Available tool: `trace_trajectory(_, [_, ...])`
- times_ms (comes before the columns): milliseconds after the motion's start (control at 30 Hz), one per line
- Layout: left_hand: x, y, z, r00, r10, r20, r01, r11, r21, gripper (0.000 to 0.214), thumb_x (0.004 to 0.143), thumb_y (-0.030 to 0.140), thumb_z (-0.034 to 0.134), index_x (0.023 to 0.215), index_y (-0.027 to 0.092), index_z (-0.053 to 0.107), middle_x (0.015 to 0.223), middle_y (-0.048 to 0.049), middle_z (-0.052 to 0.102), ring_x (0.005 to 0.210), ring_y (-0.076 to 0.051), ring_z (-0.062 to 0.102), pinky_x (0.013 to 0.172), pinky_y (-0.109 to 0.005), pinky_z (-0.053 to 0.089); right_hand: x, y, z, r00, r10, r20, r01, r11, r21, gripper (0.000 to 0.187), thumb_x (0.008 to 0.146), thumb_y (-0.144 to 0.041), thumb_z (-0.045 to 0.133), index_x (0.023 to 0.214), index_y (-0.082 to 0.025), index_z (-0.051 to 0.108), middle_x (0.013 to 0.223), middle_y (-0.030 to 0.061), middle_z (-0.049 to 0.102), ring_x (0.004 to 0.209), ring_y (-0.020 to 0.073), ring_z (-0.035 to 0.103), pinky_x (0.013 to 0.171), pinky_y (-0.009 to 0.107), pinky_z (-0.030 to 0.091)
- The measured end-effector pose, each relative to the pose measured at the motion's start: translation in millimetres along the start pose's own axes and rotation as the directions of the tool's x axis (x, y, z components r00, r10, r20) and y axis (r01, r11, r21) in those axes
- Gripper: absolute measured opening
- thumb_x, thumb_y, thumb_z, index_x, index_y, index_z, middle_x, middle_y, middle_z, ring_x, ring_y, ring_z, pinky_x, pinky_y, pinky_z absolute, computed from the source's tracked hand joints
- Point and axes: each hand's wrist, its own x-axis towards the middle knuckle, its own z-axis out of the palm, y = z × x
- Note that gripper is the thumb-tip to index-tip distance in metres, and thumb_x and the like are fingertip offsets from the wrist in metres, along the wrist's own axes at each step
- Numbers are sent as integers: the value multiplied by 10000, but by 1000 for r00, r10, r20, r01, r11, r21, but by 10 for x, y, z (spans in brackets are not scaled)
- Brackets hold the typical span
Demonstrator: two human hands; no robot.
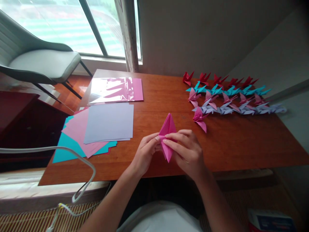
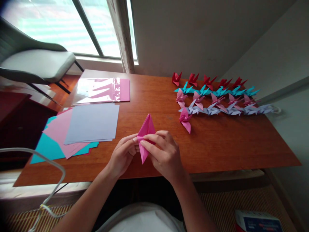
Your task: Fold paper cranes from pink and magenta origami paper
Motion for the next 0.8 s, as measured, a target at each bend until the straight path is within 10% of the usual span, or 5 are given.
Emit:
trace_trajectory(267, [3, 1, 14, 998, -32, 56, 31, 999, 19, 250, 892, 368, 717, 988, 143, 768, 802, -35, 716, 705, -115, 612, 694, -204, 491, -20, -15, 9, 986, 158, -57, -143, 967, 211, 516, 888, 2, 505, 1279, -295, 660, 1140, 47, 747, 1058, 236, 654, 967, 476, 539])
trace_trajectory(467, [-4, -15, -4, 998, -44, 49, 42, 998, 38, 278, 905, 378, 700, 1035, 142, 768, 873, -57, 742, 746, -135, 646, 729, -216, 494, -22, -6, 46, 747, 664, -26, -556, 646, 524, 320, 937, -289, 638, 1257, -283, 635, 1196, 69, 704, 1065, 225, 670, 874, 368, 566])
trace_trajectory(600, [-7, -29, -23, 997, -38, 66, 36, 999, 30, 285, 906, 373, 702, 1062, 143, 767, 906, -68, 756, 795, -161, 676, 767, -240, 513, -13, 1, 117, 694, 688, 214, -652, 474, 591, 267, 891, -366, 706, 1131, -250, 690, 1109, 62, 726, 982, 216, 686, 843, 340, 566])
trace_trajectory(800, [0, -30, -18, 997, -21, 72, 18, 999, 43, 277, 911, 356, 702, 1103, 166, 764, 990, -69, 771, 898, -191, 699, 831, -266, 516, -30, -15, 203, 666, 722, 189, -667, 461, 586, 211, 885, -358, 711, 1055, -233, 717, 978, 44, 744, 860, 197, 689, 789, 328, 558])
